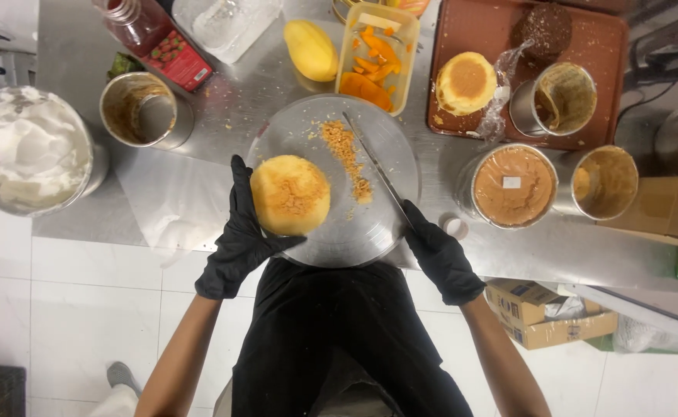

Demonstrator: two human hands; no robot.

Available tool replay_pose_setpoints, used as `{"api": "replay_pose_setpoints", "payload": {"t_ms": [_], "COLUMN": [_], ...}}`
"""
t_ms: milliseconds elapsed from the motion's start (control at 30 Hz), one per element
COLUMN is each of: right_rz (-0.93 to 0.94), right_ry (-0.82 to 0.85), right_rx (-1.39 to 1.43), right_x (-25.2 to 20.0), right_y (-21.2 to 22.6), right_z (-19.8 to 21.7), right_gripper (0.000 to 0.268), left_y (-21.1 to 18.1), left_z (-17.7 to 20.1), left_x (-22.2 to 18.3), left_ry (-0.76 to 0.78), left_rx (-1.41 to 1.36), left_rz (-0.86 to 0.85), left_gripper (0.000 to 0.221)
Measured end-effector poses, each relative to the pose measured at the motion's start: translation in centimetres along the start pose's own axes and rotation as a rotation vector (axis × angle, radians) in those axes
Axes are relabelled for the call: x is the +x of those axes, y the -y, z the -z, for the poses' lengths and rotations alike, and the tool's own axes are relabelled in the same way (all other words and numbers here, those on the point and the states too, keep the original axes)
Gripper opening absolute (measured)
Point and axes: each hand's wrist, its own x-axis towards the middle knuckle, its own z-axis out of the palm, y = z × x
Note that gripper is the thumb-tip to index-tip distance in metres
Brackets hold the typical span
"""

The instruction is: The person slices round sponge cake layers horizontally in half with a long knife on a rotating metal turntable, holding each layer steady with a gloved hand. They lift off and set aside trimmed tops and crumbs, then continue slicing additional cake layers one after another on the same turntable.

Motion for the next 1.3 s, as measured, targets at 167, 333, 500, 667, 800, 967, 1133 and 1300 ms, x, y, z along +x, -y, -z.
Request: {"api": "replay_pose_setpoints", "payload": {"t_ms": [167,333,500,667,800,967,1133,1300], "right_rz": [-0.244,-0.093,-0.256,-0.023,0.427,0.108,-0.176,-0.217], "right_ry": [0.226,0.142,0.179,0.367,0.109,0.082,0.253,0.017], "right_rx": [-0.281,-0.127,-0.166,-0.384,-0.255,-0.141,-0.204,-0.005], "right_x": [-0.9,0.2,2.9,1.2,-0.1,-3.4,-4.2,-4.9], "right_y": [1.6,0.3,3.5,0.0,-1.4,-1.9,0.4,0.7], "right_z": [-0.2,0.3,1.1,0.6,1.8,-0.2,-1.6,-2.5], "right_gripper": [0.057,0.055,0.06,0.064,0.057,0.057,0.062,0.059], "left_y": [5.7,6.9,4.4,4.7,2.2,1.6,1.1,1.3], "left_z": [-2.3,-2.2,-1.4,-3.1,-2.8,-4.7,-6.4,-6.1], "left_x": [0.0,-1.0,-2.6,-4.0,-4.4,-6.0,-5.6,-3.7], "left_ry": [-0.153,-0.038,-0.013,-0.133,-0.119,-0.097,-0.246,-0.11], "left_rx": [-0.259,-0.089,-0.098,-0.668,-0.76,-0.38,-0.399,-0.362], "left_rz": [0.385,0.455,0.517,0.829,0.819,0.531,0.536,0.784], "left_gripper": [0.131,0.088,0.085,0.095,0.09,0.073,0.091,0.095]}}
